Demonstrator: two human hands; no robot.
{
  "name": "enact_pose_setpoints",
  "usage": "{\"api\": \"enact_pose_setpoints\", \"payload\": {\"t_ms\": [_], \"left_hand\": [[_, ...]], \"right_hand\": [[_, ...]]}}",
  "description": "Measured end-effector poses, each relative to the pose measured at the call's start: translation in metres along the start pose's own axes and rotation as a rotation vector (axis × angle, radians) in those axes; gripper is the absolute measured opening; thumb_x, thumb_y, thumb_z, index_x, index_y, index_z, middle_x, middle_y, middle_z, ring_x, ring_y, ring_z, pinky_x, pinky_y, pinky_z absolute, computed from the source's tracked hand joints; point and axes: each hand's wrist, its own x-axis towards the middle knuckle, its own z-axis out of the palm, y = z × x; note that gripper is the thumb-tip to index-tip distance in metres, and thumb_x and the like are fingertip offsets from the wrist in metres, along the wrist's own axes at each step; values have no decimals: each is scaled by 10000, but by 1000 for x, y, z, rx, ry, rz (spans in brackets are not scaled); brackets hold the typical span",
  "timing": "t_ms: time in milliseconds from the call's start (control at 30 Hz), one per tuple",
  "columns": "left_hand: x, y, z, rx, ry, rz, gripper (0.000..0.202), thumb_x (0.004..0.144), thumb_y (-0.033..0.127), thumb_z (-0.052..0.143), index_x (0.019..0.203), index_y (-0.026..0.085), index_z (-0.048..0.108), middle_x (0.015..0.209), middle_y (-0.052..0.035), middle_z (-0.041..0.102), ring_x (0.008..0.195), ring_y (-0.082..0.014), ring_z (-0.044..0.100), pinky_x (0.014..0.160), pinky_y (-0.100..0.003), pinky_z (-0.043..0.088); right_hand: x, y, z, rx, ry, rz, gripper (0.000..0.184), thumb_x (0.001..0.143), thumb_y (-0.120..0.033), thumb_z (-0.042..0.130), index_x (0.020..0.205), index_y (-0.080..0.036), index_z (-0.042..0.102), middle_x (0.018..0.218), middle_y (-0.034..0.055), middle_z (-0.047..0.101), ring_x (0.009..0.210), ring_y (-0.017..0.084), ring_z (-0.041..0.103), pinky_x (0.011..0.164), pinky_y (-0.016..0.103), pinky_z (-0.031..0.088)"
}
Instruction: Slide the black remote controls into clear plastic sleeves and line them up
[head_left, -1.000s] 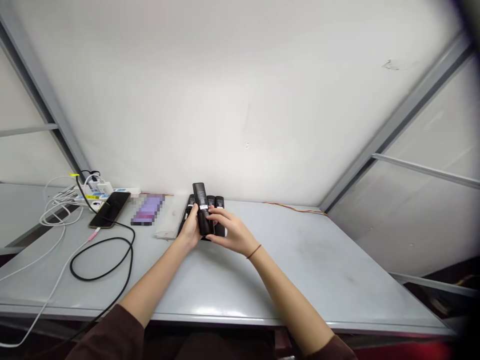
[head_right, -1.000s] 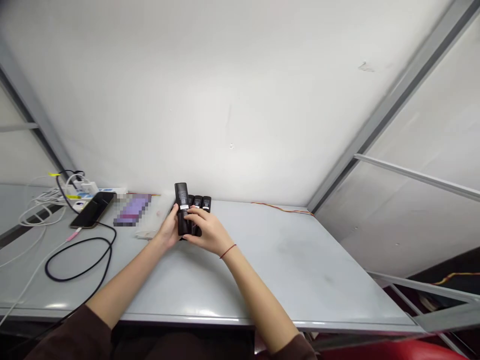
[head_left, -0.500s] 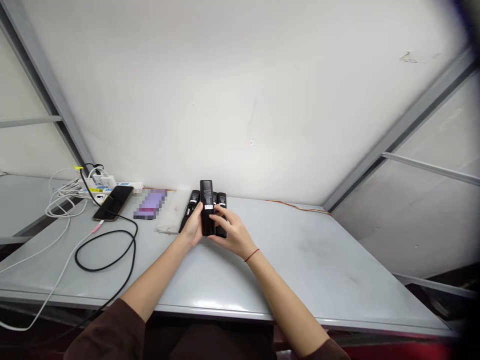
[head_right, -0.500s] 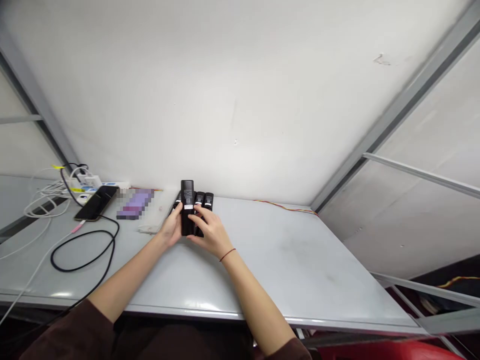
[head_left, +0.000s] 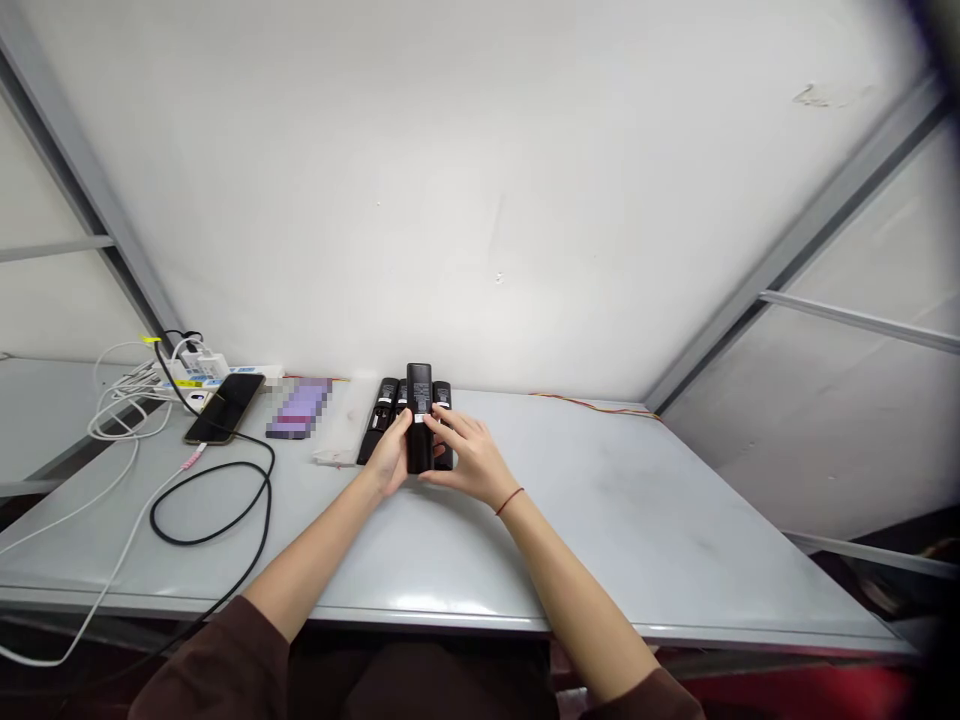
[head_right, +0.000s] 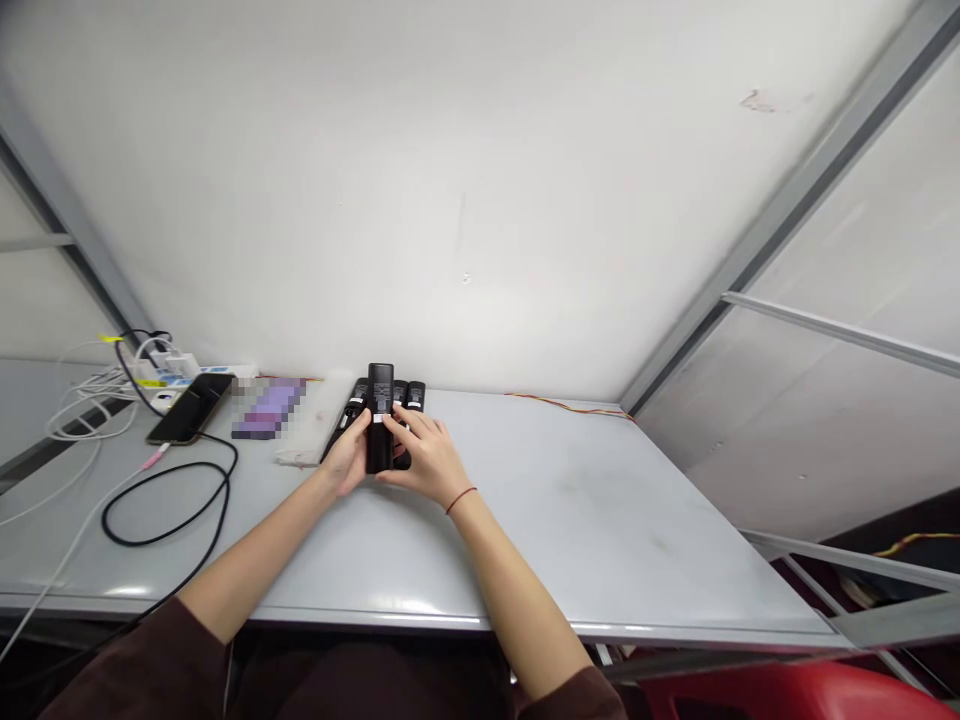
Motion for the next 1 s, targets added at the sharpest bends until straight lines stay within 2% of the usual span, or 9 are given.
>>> {"api": "enact_pose_setpoints", "payload": {"t_ms": [100, 233, 333, 433, 533, 633, 733, 867, 1000], "left_hand": [[0, 1, 2, -29, 15, 57, 334, 870, 404, 516, 1105, 176, 583, 1031, -94, 653, 924, -205, 628, 836, -359, 514], [-1, 6, 5, -126, 13, 252, 228, 846, 324, 576, 1055, 230, 575, 984, -26, 647, 893, -159, 622, 818, -309, 514], [-2, 8, 7, -158, 30, 250, 227, 820, 228, 614, 1042, 252, 573, 909, 17, 638, 797, -106, 615, 764, -243, 509], [-2, 12, 7, -190, 69, 232, 192, 802, 178, 629, 980, 227, 580, 830, 34, 626, 743, -79, 606, 730, -206, 500], [-2, 19, 5, -256, 73, 265, 96, 827, 254, 607, 904, 200, 583, 825, 17, 632, 810, -113, 620, 763, -239, 508], [-1, 27, 1, -311, 106, 337, 169, 807, 194, 610, 967, 228, 572, 882, 24, 644, 871, -138, 632, 818, -290, 509], [0, 29, -1, -312, 134, 381, 312, 768, 112, 607, 1030, 271, 547, 860, 49, 635, 875, -126, 645, 814, -279, 506], [-1, 22, 1, -284, 165, 385, 233, 782, 152, 621, 982, 240, 542, 859, 39, 638, 882, -125, 647, 767, -234, 504], [-5, 10, 7, -159, 98, 405, 326, 760, 177, 665, 1045, 254, 526, 1108, 9, 631, 1036, -164, 602, 883, -331, 491]], "right_hand": [[0, -1, -1, 51, 12, 10, 737, 710, -453, 697, 1366, -279, 410, 1400, 129, 408, 1236, 320, 421, 967, 494, 377], [1, -7, 1, 227, 0, 102, 760, 711, -403, 695, 1387, -290, 366, 1320, 118, 433, 1103, 278, 511, 942, 477, 426], [2, -14, 5, 437, -53, 182, 709, 780, -386, 622, 1407, -297, 302, 1241, 93, 519, 1021, 243, 565, 886, 436, 470], [4, -20, 6, 653, -15, 283, 505, 866, -358, 503, 1350, -285, 383, 1200, 75, 565, 895, 199, 608, 801, 381, 501], [5, -24, 2, 946, -32, 395, 464, 862, -380, 511, 1308, -278, 433, 929, 35, 636, 676, 154, 592, 650, 326, 510], [6, -24, -3, 1236, -41, 518, 497, 820, -386, 562, 1285, -259, 439, 667, -19, 595, 543, 139, 546, 536, 297, 477], [6, -25, -6, 1427, 4, 576, 569, 751, -353, 639, 1269, -254, 427, 627, -40, 577, 546, 134, 543, 525, 279, 457], [6, -23, -7, 1539, 102, 579, 654, 700, -295, 711, 1271, -263, 394, 668, -48, 596, 593, 120, 543, 597, 272, 460], [7, -14, -6, 1583, 238, 675, 531, 724, -391, 686, 1190, -249, 474, 668, -36, 574, 605, 117, 539, 608, 264, 468]]}}
